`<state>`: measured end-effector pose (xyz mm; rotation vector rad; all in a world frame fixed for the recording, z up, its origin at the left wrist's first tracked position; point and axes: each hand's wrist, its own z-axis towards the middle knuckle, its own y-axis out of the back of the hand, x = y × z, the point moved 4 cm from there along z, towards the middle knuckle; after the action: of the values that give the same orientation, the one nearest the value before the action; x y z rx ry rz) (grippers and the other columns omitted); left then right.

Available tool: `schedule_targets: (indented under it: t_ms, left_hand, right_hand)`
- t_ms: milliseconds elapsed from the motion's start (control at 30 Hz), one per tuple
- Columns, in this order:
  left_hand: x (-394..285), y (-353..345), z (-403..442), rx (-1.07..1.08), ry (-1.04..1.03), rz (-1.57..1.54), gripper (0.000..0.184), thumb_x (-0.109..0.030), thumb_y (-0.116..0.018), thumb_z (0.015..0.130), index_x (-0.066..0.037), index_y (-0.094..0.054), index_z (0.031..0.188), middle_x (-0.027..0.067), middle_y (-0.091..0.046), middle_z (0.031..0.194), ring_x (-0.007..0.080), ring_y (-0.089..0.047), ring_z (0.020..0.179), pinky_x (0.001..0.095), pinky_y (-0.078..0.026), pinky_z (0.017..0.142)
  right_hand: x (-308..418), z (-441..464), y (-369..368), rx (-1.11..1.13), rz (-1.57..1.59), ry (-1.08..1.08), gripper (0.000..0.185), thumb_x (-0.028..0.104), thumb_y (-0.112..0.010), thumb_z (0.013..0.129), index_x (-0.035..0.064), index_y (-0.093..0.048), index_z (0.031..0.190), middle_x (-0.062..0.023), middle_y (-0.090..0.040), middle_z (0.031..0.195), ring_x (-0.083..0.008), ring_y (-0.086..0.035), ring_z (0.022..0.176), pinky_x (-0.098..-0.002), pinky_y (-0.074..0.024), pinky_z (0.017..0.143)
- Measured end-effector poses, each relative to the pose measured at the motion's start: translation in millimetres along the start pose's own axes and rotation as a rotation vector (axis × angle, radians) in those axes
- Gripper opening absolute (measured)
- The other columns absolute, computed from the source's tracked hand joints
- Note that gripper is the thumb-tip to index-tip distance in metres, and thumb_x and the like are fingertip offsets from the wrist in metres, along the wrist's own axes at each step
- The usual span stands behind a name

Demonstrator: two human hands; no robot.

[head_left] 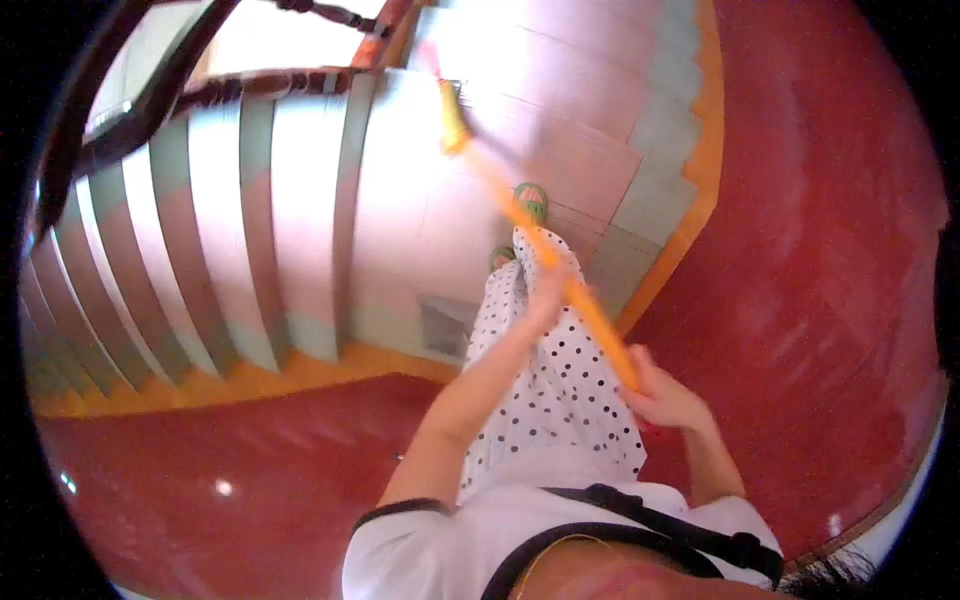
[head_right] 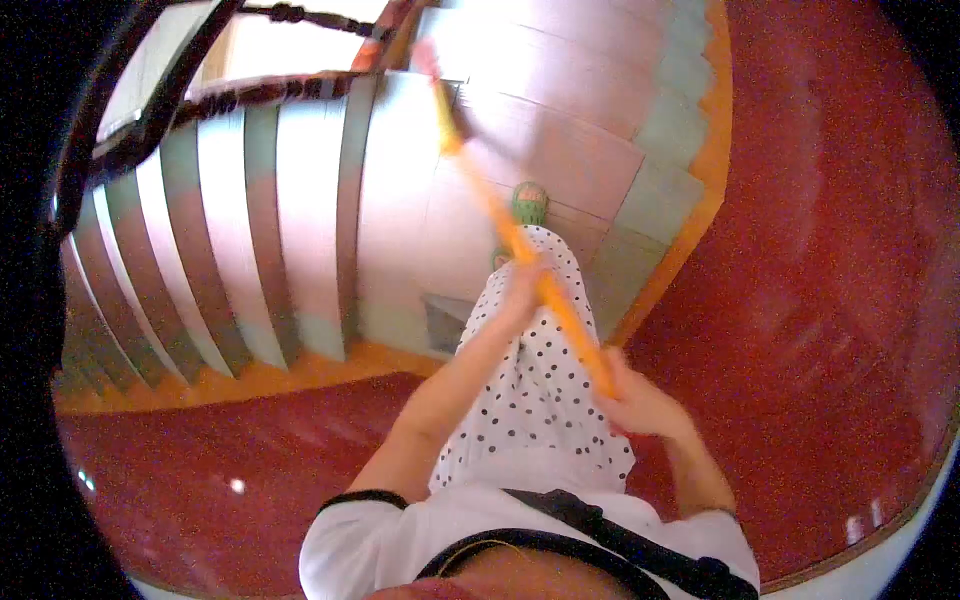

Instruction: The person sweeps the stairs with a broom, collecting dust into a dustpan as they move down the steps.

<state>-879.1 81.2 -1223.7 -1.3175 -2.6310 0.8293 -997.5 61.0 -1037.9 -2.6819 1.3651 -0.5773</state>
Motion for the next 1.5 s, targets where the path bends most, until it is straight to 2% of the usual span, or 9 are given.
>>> schedule_targets:
  t_ms: [33,167,467,567,633,767,1000,1200,1500]
  left_hand:
    - [-11.5,39.7,-11.7,-0.316,0.062,0.003,0.03,-0.033,-0.044,0.078,-0.003,-0.042,0.083,0.0089,-0.048,0.062,0.0223,-0.052,0.054,0.0353,-0.046,0.056]
    - [-19.2,140.4,17.2,-0.413,0.041,0.298,0.028,-0.032,-0.042,0.079,-0.004,-0.042,0.078,0.0077,-0.047,0.061,0.0214,-0.052,0.057,0.0344,-0.046,0.056]
    - [-12.3,-86.1,72.9,0.247,0.185,0.535,0.019,-0.02,-0.041,0.08,-0.006,-0.03,0.09,0.0055,-0.043,0.062,0.017,-0.048,0.044,0.0295,-0.045,0.042]
    - [-29.0,-77.6,28.4,0.198,0.173,0.706,0.023,-0.021,-0.042,0.081,-0.006,-0.031,0.094,0.0048,-0.043,0.062,0.0159,-0.049,0.048,0.0282,-0.045,0.043]
    - [-36.1,-61.5,-14.3,0.245,0.186,0.951,0.026,-0.023,-0.043,0.082,-0.005,-0.032,0.096,0.0056,-0.044,0.066,0.0156,-0.05,0.051,0.0261,-0.044,0.045]
    - [-11.1,-18.1,-58.8,0.488,0.208,1.367,0.03,-0.028,-0.041,0.083,-0.002,-0.035,0.096,0.0089,-0.045,0.079,0.0144,-0.049,0.062,0.0234,-0.041,0.054]
    - [41.2,39.2,-129.9,0.872,0.871,1.601,0.036,-0.031,-0.033,0.085,-0.002,-0.033,0.106,0.0073,-0.042,0.095,0.0142,-0.042,0.091,0.0263,-0.035,0.078]
    - [8.5,126.1,-152.0,0.861,1.29,1.784,0.023,-0.024,-0.041,0.083,-0.006,-0.038,0.097,0.0044,-0.044,0.083,0.012,-0.045,0.073,0.0247,-0.04,0.065]
    - [-50.5,169.5,-74.6,0.428,1.233,1.451,0.013,-0.015,-0.046,0.081,-0.006,-0.048,0.091,0.0021,-0.047,0.067,0.0082,-0.04,0.054,0.0195,-0.036,0.051]
  right_hand:
    - [-0.1,24.9,-13.5,0.075,0.05,-0.035,0.03,0.014,-0.044,0.077,0.0057,-0.027,0.099,-0.003,-0.041,0.054,-0.0107,-0.041,0.035,-0.0246,-0.0322,0.03]
    - [-14.5,89.6,-27.6,0.248,0.219,-0.112,0.033,0.017,-0.045,0.076,0.0073,-0.029,0.103,-0.0007,-0.039,0.048,-0.0089,-0.035,0.032,-0.0234,-0.0269,0.026]
    - [-51.6,30.9,-19.6,-0.437,0.427,0.113,0.037,0.014,-0.044,0.078,0.003,-0.023,0.106,-0.0069,-0.045,0.064,-0.0116,-0.047,0.047,-0.0255,-0.0402,0.04]
    - [-51.6,21.1,-45.5,-0.577,0.474,0.354,0.043,0.017,-0.046,0.078,0.001,-0.022,0.11,-0.0114,-0.048,0.076,-0.0141,-0.052,0.062,-0.0268,-0.0439,0.054]
    - [-49.9,26.7,-86.4,-0.069,1.073,0.349,0.046,0.02,-0.049,0.077,0.0003,-0.025,0.112,-0.0107,-0.047,0.083,-0.0141,-0.051,0.071,-0.0261,-0.0435,0.06]
    - [-57.1,46.0,-108.1,-0.24,1.694,0.341,0.038,0.021,-0.049,0.079,0.0047,-0.031,0.108,-0.0019,-0.046,0.069,-0.0095,-0.048,0.055,-0.0218,-0.0396,0.048]
    - [-129.6,69.9,-235.0,-0.511,1.687,0.23,0.049,0.021,-0.053,0.076,0.0029,-0.028,0.115,-0.0018,-0.044,0.068,-0.0084,-0.043,0.05,-0.0205,-0.0364,0.043]
    - [-170.8,70.1,-352.1,-0.873,2.128,-0.029,0.046,0.011,-0.05,0.075,0.0069,-0.028,0.115,-0.0012,-0.045,0.064,-0.0093,-0.043,0.051,-0.0227,-0.037,0.045]
    - [-334.4,145.6,-497.9,-1.135,2.61,-0.12,0.016,0.011,-0.047,0.079,0.0002,-0.048,0.091,-0.0036,-0.045,0.066,-0.0076,-0.041,0.049,-0.0191,-0.0361,0.043]
